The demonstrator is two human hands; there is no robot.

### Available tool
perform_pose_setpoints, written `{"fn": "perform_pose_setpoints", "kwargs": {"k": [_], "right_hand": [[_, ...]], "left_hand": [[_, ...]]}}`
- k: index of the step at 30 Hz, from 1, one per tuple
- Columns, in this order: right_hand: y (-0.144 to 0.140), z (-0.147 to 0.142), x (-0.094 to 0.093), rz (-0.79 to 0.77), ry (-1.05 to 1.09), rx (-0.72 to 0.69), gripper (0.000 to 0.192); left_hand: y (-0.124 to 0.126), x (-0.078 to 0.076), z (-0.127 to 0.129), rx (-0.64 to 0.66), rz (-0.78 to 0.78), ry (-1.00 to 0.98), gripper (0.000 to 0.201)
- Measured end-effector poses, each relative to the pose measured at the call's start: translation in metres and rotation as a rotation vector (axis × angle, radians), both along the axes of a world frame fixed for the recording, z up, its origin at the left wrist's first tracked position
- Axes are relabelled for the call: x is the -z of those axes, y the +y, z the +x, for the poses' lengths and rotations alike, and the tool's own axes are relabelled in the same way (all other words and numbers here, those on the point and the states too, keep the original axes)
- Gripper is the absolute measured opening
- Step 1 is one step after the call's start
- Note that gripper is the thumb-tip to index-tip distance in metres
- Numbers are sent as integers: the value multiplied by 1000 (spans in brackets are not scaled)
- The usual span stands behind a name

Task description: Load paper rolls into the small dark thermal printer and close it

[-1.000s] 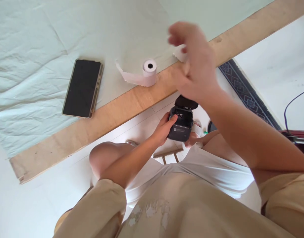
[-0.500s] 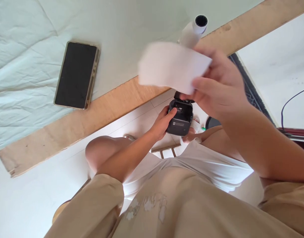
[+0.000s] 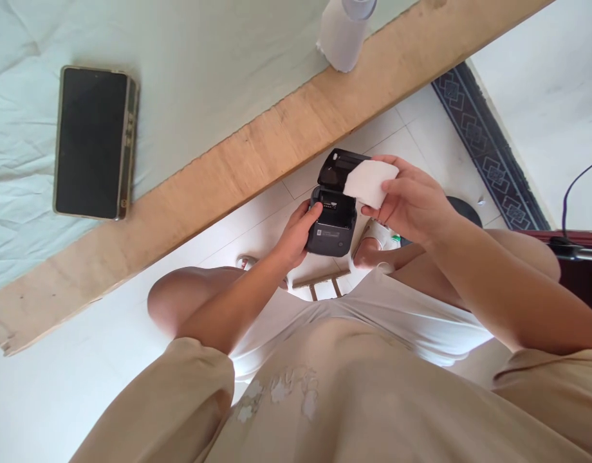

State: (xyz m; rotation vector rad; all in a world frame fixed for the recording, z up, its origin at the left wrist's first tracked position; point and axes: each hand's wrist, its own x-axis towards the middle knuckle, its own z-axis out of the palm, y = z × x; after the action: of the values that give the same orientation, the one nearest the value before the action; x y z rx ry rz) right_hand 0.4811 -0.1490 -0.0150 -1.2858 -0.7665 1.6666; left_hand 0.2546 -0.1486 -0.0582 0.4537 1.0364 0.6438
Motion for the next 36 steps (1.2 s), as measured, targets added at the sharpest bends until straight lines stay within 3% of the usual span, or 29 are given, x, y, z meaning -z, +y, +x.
{"fn": "perform_pose_setpoints", "kwargs": {"k": [4, 10, 15, 18, 22, 24, 29, 32, 36], "right_hand": [[-3, -6, -9, -46, 180, 64, 56], [-11, -14, -12, -83, 162, 45, 78], [-10, -13, -9, -189, 92, 71, 56], [-13, -14, -2, -24, -224, -81, 56], [-20, -16, 12, 509, -818, -251, 53], [-20, -16, 17, 660, -1003, -284, 49], [-15, -14, 26, 567, -1255, -382, 20], [-12, -12, 32, 657, -1267, -388, 15], [-15, -13, 35, 825, -1296, -255, 16]], "left_hand": [[4, 1, 5, -30, 18, -8, 60], [10, 5, 11, -21, 8, -38, 63], [11, 10, 11, -44, 20, -47, 57], [11, 10, 12, -38, 23, -40, 53], [9, 10, 13, -45, 67, -18, 51], [7, 10, 14, -43, 90, -5, 51], [2, 7, 15, -13, 102, -1, 47], [2, 5, 14, -28, 108, -12, 40], [3, 3, 13, -53, 113, -19, 38]]}}
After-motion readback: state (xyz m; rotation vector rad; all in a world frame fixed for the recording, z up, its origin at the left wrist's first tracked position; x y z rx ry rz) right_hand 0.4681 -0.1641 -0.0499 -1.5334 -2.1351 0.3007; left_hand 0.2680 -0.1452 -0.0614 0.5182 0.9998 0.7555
